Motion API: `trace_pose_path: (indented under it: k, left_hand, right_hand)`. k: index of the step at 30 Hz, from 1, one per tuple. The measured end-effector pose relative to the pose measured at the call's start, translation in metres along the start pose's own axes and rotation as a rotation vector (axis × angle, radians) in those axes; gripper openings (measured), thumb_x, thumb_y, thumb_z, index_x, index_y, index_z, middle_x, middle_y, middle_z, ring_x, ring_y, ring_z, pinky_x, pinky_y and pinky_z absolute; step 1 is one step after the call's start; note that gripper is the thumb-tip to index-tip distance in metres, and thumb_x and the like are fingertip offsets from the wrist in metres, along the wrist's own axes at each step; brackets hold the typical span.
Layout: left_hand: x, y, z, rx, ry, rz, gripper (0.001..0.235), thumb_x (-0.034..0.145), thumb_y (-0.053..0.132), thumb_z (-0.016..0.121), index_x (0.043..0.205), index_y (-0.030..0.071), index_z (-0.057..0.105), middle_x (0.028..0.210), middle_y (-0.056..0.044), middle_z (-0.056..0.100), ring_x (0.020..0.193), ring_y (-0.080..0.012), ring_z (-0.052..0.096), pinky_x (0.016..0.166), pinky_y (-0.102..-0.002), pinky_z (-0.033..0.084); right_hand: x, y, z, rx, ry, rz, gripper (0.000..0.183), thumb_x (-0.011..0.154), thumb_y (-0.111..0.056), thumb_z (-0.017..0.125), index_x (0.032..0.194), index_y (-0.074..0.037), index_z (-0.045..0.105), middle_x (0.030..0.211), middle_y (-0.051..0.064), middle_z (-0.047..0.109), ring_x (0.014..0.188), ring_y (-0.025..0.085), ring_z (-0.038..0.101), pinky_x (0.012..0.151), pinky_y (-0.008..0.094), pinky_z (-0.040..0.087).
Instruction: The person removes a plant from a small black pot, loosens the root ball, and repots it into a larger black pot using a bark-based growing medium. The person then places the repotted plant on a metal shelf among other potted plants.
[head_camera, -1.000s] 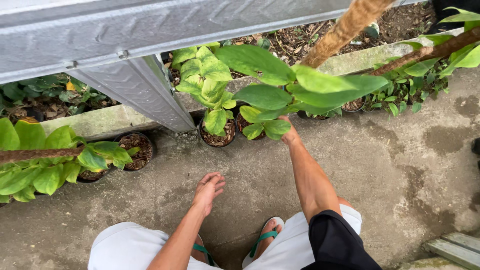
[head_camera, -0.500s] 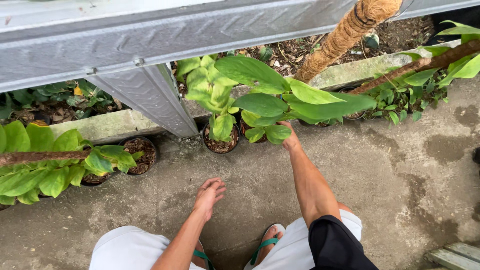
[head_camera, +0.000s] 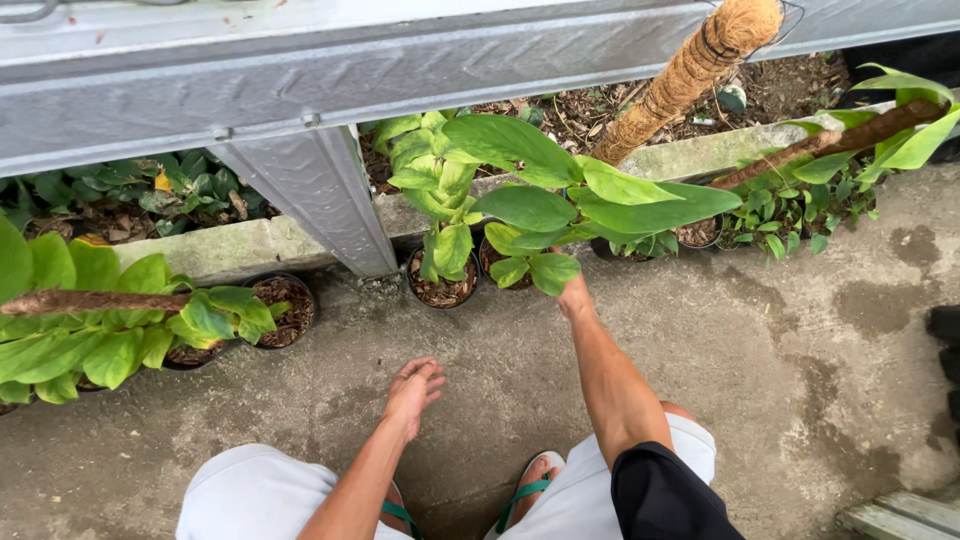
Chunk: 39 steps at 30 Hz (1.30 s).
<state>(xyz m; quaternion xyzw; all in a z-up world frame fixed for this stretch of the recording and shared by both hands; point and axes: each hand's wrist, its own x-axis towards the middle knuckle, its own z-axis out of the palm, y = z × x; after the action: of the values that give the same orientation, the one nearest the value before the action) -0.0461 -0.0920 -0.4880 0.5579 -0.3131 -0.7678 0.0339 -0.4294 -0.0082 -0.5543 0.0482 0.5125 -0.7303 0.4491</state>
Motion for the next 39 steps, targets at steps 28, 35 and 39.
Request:
trace_pose_path:
  k: [28,35,39]
  left_hand:
    - [0.069,0.030,-0.128,-1.094,0.758,0.099,0.059,0.105,0.025,0.040,0.160,0.019,0.019,0.155,-0.011,0.042,0.117,-0.0312,0.061,0.096,-0.042,0.057]
    - [0.049,0.062,-0.139,-1.080,0.768,0.213,0.055,0.104,0.024,0.045,0.157,0.014,0.034,0.155,-0.012,0.044,0.122,-0.0326,0.061,0.098,-0.044,0.056]
    - [0.052,0.074,-0.140,-1.019,0.723,0.274,0.054,0.102,0.024,0.046,0.154,0.015,0.036,0.157,-0.010,0.046,0.124,-0.0317,0.060,0.100,-0.046,0.053]
  right_hand:
    - [-0.195,0.162,0.064,-1.079,-0.013,0.385,0.040,0.094,-0.031,0.076,0.084,0.007,0.072,0.060,0.008,0.060,0.050,0.016,0.053,0.048,0.033,0.044]
    - [-0.210,0.180,0.063,-1.083,-0.127,0.492,0.036,0.096,-0.034,0.069,0.101,0.001,0.074,0.068,0.007,0.064,0.058,0.016,0.057,0.055,0.032,0.049]
    - [-0.200,0.169,0.057,-1.036,-0.061,0.425,0.031,0.096,-0.033,0.067,0.101,-0.003,0.074,0.071,0.006,0.068,0.059,0.015,0.059,0.056,0.032,0.052]
